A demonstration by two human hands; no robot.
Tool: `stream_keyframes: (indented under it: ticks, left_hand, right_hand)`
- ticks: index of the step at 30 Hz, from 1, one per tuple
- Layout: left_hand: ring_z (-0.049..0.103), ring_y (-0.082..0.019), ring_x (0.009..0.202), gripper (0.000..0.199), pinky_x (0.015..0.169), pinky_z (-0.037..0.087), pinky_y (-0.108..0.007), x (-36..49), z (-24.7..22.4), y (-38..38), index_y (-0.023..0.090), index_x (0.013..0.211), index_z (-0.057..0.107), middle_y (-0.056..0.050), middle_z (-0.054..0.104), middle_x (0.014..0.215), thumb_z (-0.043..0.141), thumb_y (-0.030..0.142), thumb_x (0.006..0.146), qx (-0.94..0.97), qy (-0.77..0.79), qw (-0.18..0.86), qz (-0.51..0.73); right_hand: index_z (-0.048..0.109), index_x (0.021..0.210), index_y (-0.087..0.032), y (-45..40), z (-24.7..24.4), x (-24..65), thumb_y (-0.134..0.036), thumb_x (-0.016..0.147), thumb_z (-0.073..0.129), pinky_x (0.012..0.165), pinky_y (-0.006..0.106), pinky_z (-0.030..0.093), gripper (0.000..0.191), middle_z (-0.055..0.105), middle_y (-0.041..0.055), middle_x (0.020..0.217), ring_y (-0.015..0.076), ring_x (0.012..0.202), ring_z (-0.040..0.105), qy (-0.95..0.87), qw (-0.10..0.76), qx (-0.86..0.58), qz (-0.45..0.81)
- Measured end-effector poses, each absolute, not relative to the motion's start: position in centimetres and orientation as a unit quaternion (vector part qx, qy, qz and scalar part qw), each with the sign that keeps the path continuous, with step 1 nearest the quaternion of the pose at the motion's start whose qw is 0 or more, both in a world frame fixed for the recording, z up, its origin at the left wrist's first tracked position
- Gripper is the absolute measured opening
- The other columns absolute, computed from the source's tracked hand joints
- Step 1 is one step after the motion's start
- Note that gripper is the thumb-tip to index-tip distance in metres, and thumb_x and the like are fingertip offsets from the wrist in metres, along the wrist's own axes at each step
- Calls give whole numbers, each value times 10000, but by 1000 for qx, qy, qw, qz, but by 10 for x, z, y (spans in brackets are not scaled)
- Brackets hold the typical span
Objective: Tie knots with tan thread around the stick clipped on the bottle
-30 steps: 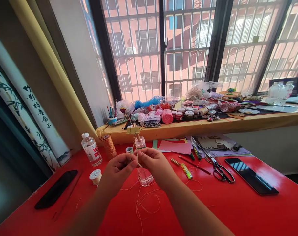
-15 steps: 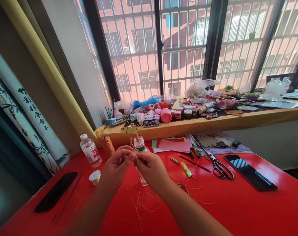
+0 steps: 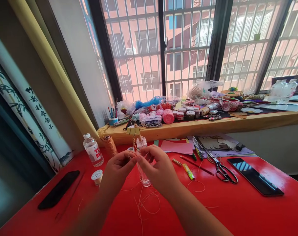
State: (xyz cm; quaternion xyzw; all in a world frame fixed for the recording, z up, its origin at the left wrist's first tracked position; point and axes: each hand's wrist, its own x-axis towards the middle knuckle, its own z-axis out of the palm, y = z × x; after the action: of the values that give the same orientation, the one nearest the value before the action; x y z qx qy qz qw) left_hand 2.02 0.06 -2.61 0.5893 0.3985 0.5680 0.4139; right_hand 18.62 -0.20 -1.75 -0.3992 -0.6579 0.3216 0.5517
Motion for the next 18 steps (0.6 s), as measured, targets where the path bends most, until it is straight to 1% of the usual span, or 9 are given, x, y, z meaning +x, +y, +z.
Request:
stream_keyframes:
  ticks: [3, 6, 8, 10, 12, 14, 16, 18]
  left_hand:
    - [553, -132, 671, 262, 600, 440, -223, 20, -27, 0, 205, 757, 742, 0, 672, 751, 849, 443, 776, 580, 403, 423, 568]
    - [498, -111, 616, 265, 558, 398, -214, 20, -27, 0, 205, 754, 766, 14, 633, 689, 878, 445, 747, 559, 417, 440, 566]
    - [529, -121, 643, 258, 588, 423, -220, 20, -25, 0, 208, 758, 791, 2, 663, 700, 896, 442, 723, 545, 417, 460, 563]
    - [554, -133, 664, 251, 613, 444, -232, 20, -22, 0, 209, 752, 805, -13, 696, 718, 906, 433, 698, 528, 414, 482, 563]
    - [511, -115, 616, 247, 579, 411, -226, 21, -18, -1, 203, 728, 804, -3, 673, 676, 910, 421, 680, 509, 422, 491, 568]
    - [415, -85, 553, 261, 529, 341, -216, 22, -15, -3, 192, 692, 789, 26, 595, 597, 915, 419, 662, 488, 431, 498, 573]
    - [345, -69, 524, 295, 506, 292, -210, 22, -13, -4, 182, 670, 767, 51, 523, 552, 925, 429, 637, 467, 433, 511, 577]
    - [316, -63, 514, 334, 495, 268, -208, 21, -13, -3, 174, 670, 753, 62, 492, 542, 933, 449, 614, 451, 433, 523, 579]
  right_hand:
    - [703, 963, -208, -9, -15, 182, -441, 914, 662, 723, 337, 518, 242, 712, 72, 948, 202, 812, 625, -659, 545, -389, 341]
    - [669, 988, -214, -11, -15, 180, -429, 900, 675, 678, 331, 520, 233, 690, 59, 901, 199, 788, 621, -638, 546, -396, 373]
    - [625, 973, -224, -13, -15, 180, -380, 894, 680, 684, 327, 534, 183, 666, 42, 886, 192, 786, 619, -640, 549, -387, 374]
    - [578, 945, -235, -14, -13, 182, -282, 898, 656, 705, 324, 544, 103, 652, 28, 885, 183, 791, 621, -662, 547, -384, 341]
    - [546, 922, -239, -14, -11, 187, -167, 894, 617, 712, 314, 534, 105, 642, 23, 891, 175, 798, 612, -706, 545, -372, 257]
    - [554, 920, -235, -12, -10, 194, -86, 913, 576, 723, 306, 515, 151, 636, 31, 906, 175, 823, 591, -770, 535, -324, 125]
    - [591, 946, -224, -10, -10, 201, -54, 962, 538, 733, 310, 490, 179, 641, 43, 916, 180, 831, 561, -826, 498, -264, -26]
    - [628, 975, -214, -8, -12, 205, -42, 992, 513, 718, 320, 454, 207, 646, 44, 889, 183, 793, 518, -846, 447, -245, -155]
